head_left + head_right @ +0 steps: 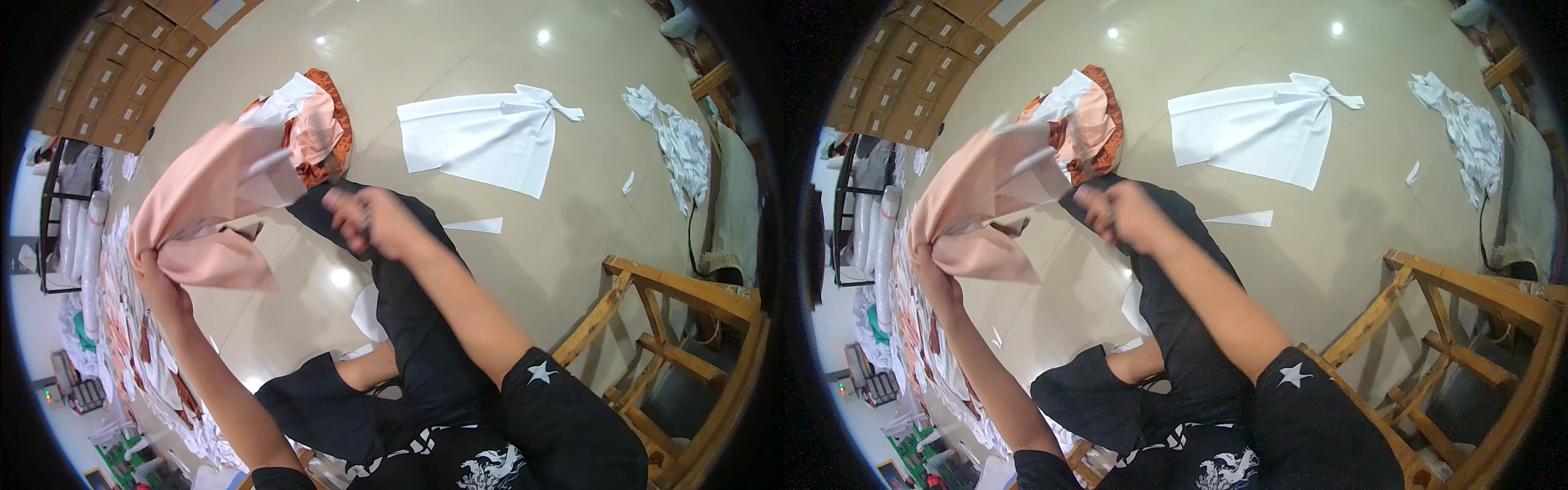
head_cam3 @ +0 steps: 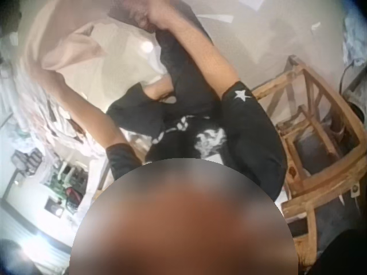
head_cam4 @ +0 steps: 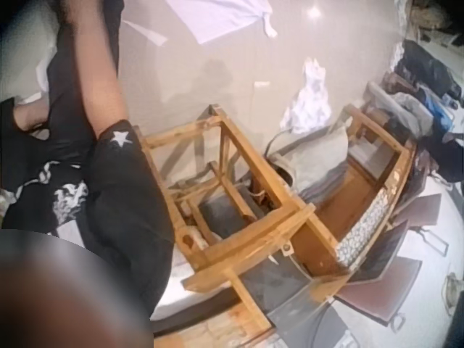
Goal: The person sits on the floor and uses scissors to cut a peach-colored t-shirt. They cut along the seams and remove sections of the shirt, including the sleeves and side panels, creating separate fabric pieces.
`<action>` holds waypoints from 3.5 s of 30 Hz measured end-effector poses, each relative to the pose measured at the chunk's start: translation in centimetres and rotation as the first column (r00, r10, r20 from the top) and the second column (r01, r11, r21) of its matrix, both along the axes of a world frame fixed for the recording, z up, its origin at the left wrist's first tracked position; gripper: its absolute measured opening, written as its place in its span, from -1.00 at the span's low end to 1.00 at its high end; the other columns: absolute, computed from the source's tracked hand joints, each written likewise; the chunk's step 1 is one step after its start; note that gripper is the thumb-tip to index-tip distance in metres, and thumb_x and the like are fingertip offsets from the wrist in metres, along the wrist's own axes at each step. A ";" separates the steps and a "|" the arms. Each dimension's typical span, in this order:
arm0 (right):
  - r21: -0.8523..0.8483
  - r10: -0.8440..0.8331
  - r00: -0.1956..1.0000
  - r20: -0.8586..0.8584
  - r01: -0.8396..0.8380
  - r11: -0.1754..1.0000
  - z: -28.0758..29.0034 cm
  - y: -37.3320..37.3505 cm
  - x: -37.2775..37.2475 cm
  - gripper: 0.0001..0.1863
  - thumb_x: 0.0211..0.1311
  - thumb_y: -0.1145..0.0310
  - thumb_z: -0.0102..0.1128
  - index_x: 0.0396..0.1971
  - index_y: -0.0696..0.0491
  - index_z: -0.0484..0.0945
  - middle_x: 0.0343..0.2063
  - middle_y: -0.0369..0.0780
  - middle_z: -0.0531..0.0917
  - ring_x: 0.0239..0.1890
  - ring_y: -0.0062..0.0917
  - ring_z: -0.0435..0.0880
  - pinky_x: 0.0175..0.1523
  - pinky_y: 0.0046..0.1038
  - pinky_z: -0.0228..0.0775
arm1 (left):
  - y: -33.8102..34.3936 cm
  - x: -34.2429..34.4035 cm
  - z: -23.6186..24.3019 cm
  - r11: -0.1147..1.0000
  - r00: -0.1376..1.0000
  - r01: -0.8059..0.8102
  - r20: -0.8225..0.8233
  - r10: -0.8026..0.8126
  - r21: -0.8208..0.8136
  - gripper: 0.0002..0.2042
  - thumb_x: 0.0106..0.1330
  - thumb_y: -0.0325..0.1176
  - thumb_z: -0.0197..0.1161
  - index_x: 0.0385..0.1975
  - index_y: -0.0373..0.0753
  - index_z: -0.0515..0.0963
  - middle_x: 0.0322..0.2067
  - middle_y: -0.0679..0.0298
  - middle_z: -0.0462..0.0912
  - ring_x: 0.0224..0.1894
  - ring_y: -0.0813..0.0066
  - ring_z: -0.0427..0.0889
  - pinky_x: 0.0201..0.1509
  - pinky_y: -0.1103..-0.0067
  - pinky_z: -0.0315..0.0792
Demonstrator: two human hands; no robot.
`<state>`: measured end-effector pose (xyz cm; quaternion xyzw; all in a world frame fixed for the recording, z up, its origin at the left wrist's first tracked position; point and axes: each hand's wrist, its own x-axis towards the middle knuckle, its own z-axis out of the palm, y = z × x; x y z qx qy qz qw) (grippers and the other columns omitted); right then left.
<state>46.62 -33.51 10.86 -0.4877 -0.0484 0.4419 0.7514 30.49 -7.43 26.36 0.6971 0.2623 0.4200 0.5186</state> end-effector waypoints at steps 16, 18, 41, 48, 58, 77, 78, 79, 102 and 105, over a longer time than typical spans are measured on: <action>-0.937 0.590 0.751 0.297 0.347 0.029 -4.8 -22.0 18.7 -0.57 0.17 0.15 0.33 -0.53 0.30 0.56 -0.66 -0.06 0.63 -0.72 -0.37 0.62 -0.61 -0.34 0.47 | 1.5 -22.4 -24.7 0.850 0.569 -0.094 -0.672 0.473 0.519 -0.43 0.14 -0.25 0.34 0.11 -0.39 0.35 0.12 -0.14 0.40 0.24 -0.03 0.34 0.31 0.20 0.23; -0.954 0.771 0.593 0.234 0.293 0.064 -4.4 -20.2 15.6 -0.53 0.17 0.14 0.34 -0.59 0.32 0.53 -0.70 -0.11 0.60 -0.72 -0.37 0.60 -0.60 -0.35 0.46 | -2.6 -20.0 -26.5 0.780 0.571 0.133 -0.691 0.443 0.611 -0.29 0.05 -0.22 0.39 0.21 -0.37 0.28 0.23 -0.22 0.25 0.36 -0.22 0.11 0.42 0.12 0.03; -0.973 0.637 0.756 0.149 0.227 -0.042 -4.4 -24.2 26.7 -0.58 0.21 0.16 0.30 -0.56 0.27 0.49 -0.71 -0.09 0.53 -0.74 -0.37 0.54 -0.65 -0.33 0.39 | -18.6 -8.6 -29.8 0.514 0.413 0.829 -0.860 -0.298 0.220 -0.44 0.31 -0.13 0.01 0.28 -0.28 0.35 0.38 -0.16 0.13 0.49 -0.10 -0.09 0.38 -0.15 -0.07; -0.969 0.963 0.170 -0.211 0.090 -0.228 1.0 -23.0 10.7 -0.46 0.18 -0.05 0.28 -0.50 0.25 0.64 -0.55 0.01 0.67 -0.47 -0.14 0.70 -0.26 -0.21 0.57 | -17.4 -5.2 -30.1 0.495 0.417 0.842 -0.842 -0.344 0.215 -0.44 0.30 -0.14 0.03 0.27 -0.28 0.36 0.37 -0.14 0.15 0.48 -0.08 -0.07 0.39 -0.13 -0.07; -0.990 0.977 0.164 -0.133 0.032 -0.140 4.2 -20.4 4.4 -0.46 0.17 -0.07 0.28 -0.57 0.20 0.63 -0.53 0.04 0.65 -0.36 -0.04 0.67 -0.19 -0.10 0.51 | -18.0 -4.2 -29.5 0.467 0.419 0.857 -0.825 -0.380 0.220 -0.45 0.28 -0.14 0.06 0.25 -0.27 0.38 0.35 -0.12 0.17 0.47 -0.06 -0.04 0.40 -0.10 -0.06; -0.996 0.949 0.313 0.029 0.088 0.001 1.5 -17.3 4.9 -0.40 0.18 -0.11 0.28 -0.57 0.25 0.59 -0.53 0.05 0.63 -0.39 -0.03 0.66 -0.29 -0.12 0.49 | -20.3 -2.2 -29.6 0.461 0.452 0.853 -0.791 -0.413 0.246 -0.46 0.25 -0.15 0.10 0.22 -0.26 0.40 0.33 -0.07 0.23 0.46 -0.01 0.01 0.42 -0.04 -0.06; -0.995 0.934 0.356 0.040 0.102 0.003 1.0 -17.3 5.2 -0.39 0.18 -0.12 0.27 -0.58 0.25 0.59 -0.55 0.04 0.63 -0.40 -0.04 0.66 -0.29 -0.12 0.49 | -20.2 -2.3 -29.6 0.468 0.455 0.849 -0.792 -0.407 0.247 -0.46 0.25 -0.15 0.11 0.22 -0.26 0.40 0.33 -0.07 0.23 0.45 -0.01 0.02 0.42 -0.04 -0.06; -0.994 0.916 0.401 0.033 0.112 -0.013 0.3 -17.1 5.4 -0.39 0.19 -0.12 0.27 -0.59 0.25 0.59 -0.57 0.03 0.63 -0.41 -0.04 0.66 -0.29 -0.12 0.49 | -20.1 -2.4 -29.6 0.477 0.462 0.842 -0.793 -0.397 0.252 -0.46 0.25 -0.15 0.11 0.22 -0.26 0.40 0.33 -0.06 0.23 0.45 -0.01 0.02 0.42 -0.03 -0.06; -0.974 0.883 0.420 0.209 0.006 0.228 -1.5 -15.5 -0.1 -0.39 0.28 0.01 0.25 -0.78 0.22 0.45 -0.84 -0.15 0.49 -0.77 -0.40 0.57 -0.54 -0.32 0.41 | -15.3 -0.5 -31.4 0.960 0.755 0.208 -0.655 -0.035 0.189 -0.47 0.21 -0.16 0.16 0.18 -0.24 0.43 0.30 -0.01 0.30 0.43 0.04 0.09 0.44 0.04 -0.06; -0.979 0.843 0.524 0.124 -0.075 0.191 -4.2 -14.8 0.0 -0.42 0.26 0.01 0.25 -0.66 0.30 0.50 -0.73 -0.04 0.59 -0.61 -0.29 0.67 -0.40 -0.25 0.47 | -13.6 -3.8 -29.9 0.937 0.643 0.268 -0.766 0.001 0.226 -0.44 0.14 -0.13 0.27 0.14 -0.24 0.45 0.30 -0.02 0.26 0.42 0.01 0.08 0.43 0.01 -0.10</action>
